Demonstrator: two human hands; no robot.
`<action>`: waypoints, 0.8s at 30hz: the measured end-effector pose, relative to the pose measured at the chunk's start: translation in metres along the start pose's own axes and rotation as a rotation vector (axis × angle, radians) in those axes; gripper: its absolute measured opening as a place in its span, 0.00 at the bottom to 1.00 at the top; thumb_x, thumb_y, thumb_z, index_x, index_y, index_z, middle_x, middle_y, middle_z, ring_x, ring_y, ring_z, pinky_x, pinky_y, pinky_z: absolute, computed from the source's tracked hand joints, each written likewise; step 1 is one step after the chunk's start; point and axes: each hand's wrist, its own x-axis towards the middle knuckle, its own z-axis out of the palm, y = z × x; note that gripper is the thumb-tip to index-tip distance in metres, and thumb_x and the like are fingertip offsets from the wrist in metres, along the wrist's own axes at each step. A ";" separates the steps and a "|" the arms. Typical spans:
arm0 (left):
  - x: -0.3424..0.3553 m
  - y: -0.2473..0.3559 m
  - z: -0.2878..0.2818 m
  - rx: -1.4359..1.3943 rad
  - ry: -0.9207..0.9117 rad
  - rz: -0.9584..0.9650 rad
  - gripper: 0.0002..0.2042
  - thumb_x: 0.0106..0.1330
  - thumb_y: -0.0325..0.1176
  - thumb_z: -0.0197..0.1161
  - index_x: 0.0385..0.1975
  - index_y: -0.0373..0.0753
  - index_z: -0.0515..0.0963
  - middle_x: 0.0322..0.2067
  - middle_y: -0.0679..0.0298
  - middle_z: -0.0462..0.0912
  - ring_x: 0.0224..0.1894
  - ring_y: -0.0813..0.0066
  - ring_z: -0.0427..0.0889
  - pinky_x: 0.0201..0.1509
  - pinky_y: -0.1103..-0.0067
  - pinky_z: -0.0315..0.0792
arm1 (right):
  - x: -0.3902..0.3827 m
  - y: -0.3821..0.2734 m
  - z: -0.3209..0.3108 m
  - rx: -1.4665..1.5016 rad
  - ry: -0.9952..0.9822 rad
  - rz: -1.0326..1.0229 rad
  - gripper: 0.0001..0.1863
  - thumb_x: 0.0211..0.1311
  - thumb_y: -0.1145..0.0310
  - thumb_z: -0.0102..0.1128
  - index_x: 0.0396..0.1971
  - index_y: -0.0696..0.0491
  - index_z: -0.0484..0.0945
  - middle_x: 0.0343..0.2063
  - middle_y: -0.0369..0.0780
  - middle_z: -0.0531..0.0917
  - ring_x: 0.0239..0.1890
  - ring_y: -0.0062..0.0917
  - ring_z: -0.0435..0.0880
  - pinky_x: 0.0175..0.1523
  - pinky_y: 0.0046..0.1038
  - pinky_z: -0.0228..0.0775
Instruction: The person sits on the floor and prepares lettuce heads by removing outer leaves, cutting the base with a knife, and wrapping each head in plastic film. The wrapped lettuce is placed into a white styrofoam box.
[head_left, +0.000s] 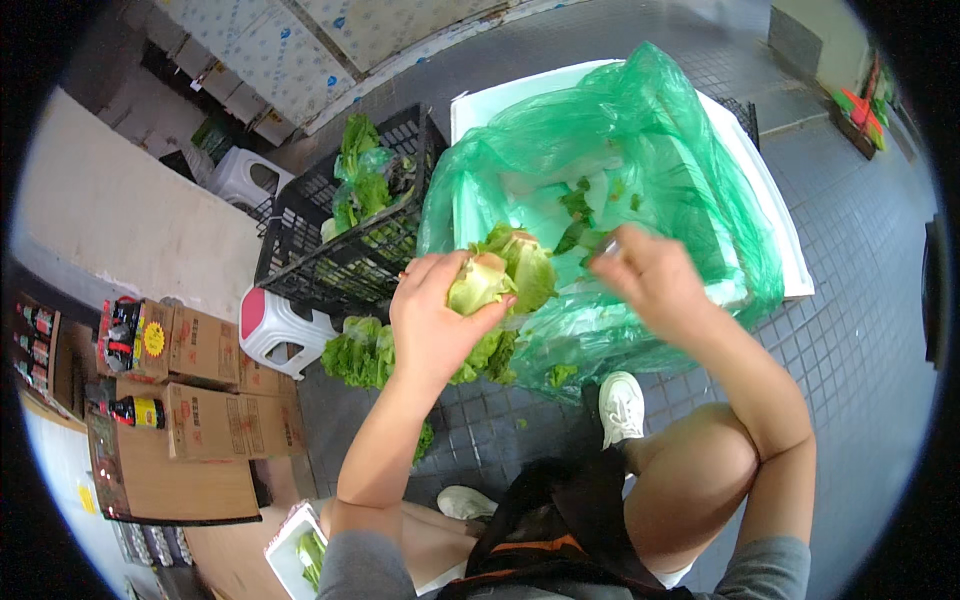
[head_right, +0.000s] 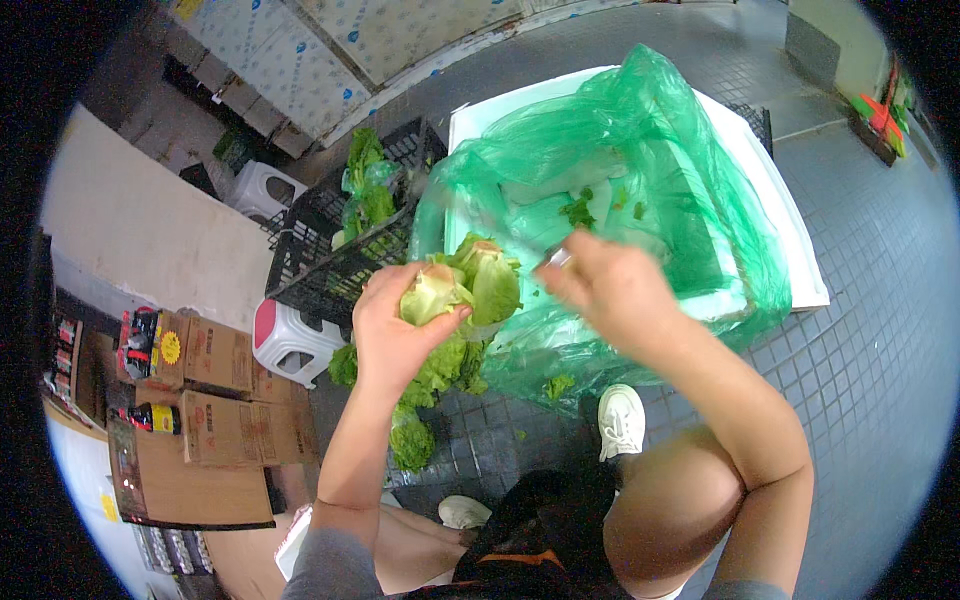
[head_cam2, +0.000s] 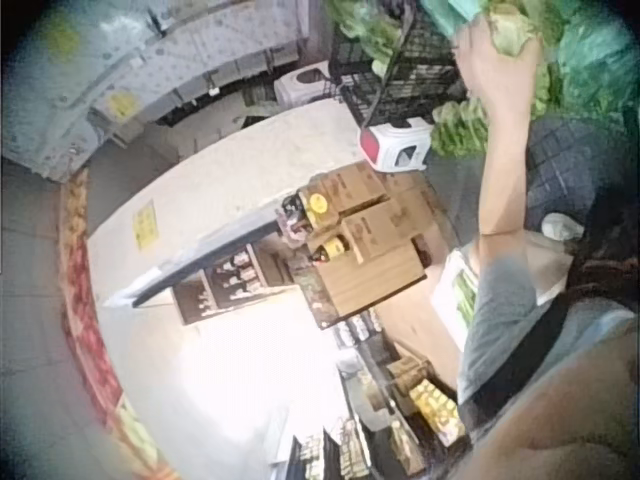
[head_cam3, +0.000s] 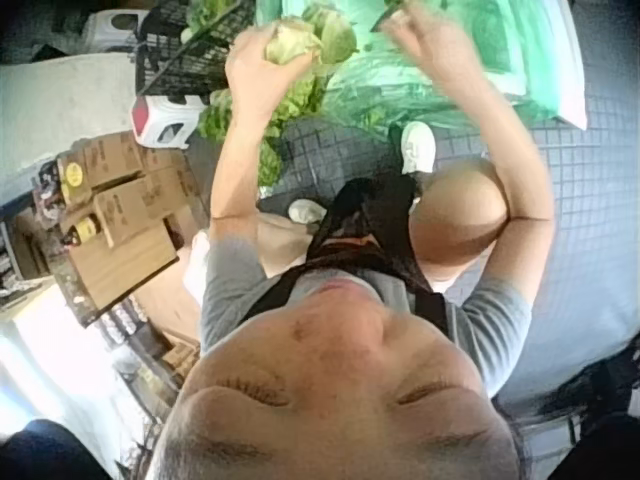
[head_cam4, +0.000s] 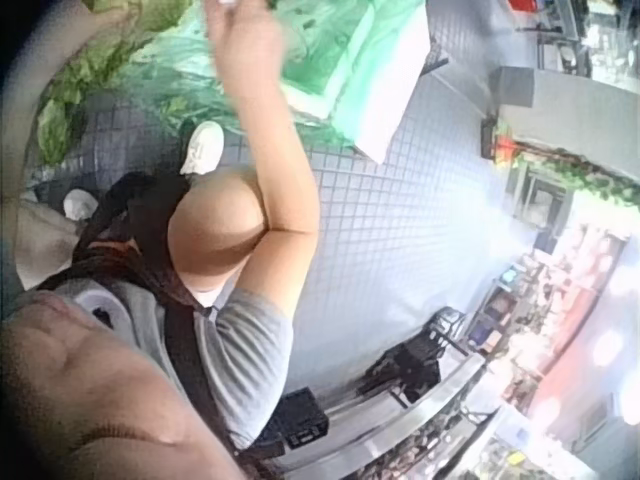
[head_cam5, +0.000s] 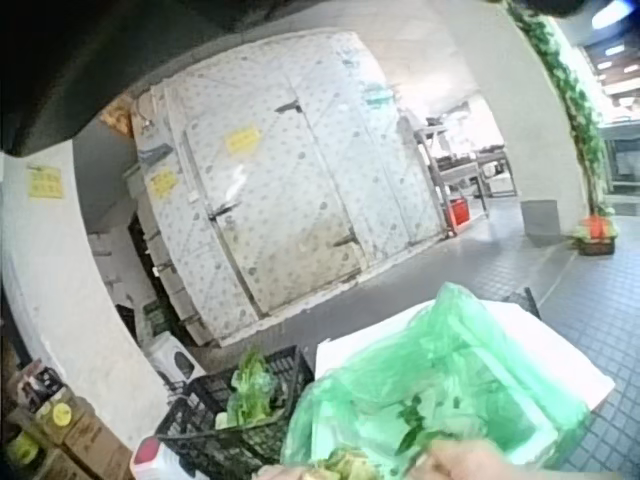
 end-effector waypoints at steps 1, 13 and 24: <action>-0.001 0.000 0.003 0.034 -0.009 0.006 0.20 0.35 0.33 0.74 0.30 0.34 0.77 0.32 0.55 0.78 0.35 0.60 0.77 0.41 0.72 0.71 | -0.002 -0.001 0.007 -0.065 -0.092 -0.122 0.18 0.57 0.55 0.55 0.22 0.56 0.68 0.17 0.45 0.76 0.20 0.43 0.76 0.25 0.38 0.68; 0.000 0.006 0.026 0.153 0.076 0.096 0.21 0.35 0.32 0.73 0.33 0.37 0.76 0.33 0.56 0.78 0.36 0.56 0.77 0.40 0.69 0.70 | -0.001 -0.003 0.035 -0.119 -0.123 -0.206 0.19 0.58 0.53 0.54 0.22 0.56 0.67 0.16 0.44 0.76 0.18 0.40 0.77 0.22 0.38 0.68; 0.000 0.002 0.003 0.109 0.109 0.094 0.24 0.36 0.37 0.73 0.35 0.36 0.74 0.31 0.59 0.76 0.34 0.60 0.75 0.38 0.69 0.68 | 0.005 0.012 0.027 -0.142 -0.004 -0.088 0.19 0.58 0.55 0.54 0.21 0.57 0.68 0.14 0.47 0.75 0.19 0.42 0.77 0.23 0.38 0.67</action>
